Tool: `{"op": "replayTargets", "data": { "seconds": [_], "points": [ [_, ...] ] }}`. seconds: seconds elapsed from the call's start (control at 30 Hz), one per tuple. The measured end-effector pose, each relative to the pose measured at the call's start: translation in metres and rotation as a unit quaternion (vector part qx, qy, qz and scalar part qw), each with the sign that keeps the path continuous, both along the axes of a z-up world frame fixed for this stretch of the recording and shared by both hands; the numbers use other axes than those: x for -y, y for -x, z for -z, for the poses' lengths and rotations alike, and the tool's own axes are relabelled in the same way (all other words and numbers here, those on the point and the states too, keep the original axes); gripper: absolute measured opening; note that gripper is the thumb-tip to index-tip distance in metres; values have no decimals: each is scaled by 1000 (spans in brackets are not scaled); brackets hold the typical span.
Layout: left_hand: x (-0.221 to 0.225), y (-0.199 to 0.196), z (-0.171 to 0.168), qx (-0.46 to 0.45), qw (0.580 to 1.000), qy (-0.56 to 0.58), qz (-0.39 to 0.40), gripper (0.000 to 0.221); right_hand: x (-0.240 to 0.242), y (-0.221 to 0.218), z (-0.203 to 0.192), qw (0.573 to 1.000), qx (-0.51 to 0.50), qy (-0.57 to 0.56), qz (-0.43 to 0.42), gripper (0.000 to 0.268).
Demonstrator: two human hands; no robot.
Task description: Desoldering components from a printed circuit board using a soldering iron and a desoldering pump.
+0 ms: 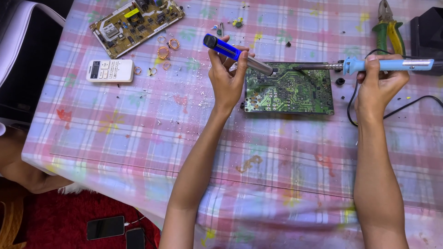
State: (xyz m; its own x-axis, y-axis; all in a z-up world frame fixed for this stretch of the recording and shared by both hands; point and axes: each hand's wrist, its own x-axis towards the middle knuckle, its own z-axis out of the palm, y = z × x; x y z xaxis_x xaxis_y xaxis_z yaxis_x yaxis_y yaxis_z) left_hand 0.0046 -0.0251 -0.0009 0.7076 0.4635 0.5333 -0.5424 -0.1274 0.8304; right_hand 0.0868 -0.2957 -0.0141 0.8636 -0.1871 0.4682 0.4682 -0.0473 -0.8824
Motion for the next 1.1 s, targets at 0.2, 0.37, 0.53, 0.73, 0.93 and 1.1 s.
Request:
{"op": "replayTargets", "data": {
  "seconds": [0.2,0.37,0.53,0.73,0.93,1.1],
  "points": [
    [0,1,-1,-1,1000,-2,-7,34,0,-1,2,1000,2,-3,0,15],
    [-1,1,-2,-5,1000,-2,-9,34,1,-2,3,1000,9,-1,-3,16],
    [-1,1,-2,-7,1000,-11,-14,34,2,-3,3,1000,5,-3,-4,16],
    [-1,1,-2,-9,1000,-12,-18,34,3,-2,3,1000,3,-1,1,16],
    [0,1,-3,-5,1000,-9,-14,34,4,-2,3,1000,12,15,-4,17],
    [-1,1,-2,-6,1000,-4,-10,35,4,-3,4,1000,8,10,-2,16]
  ]
}}
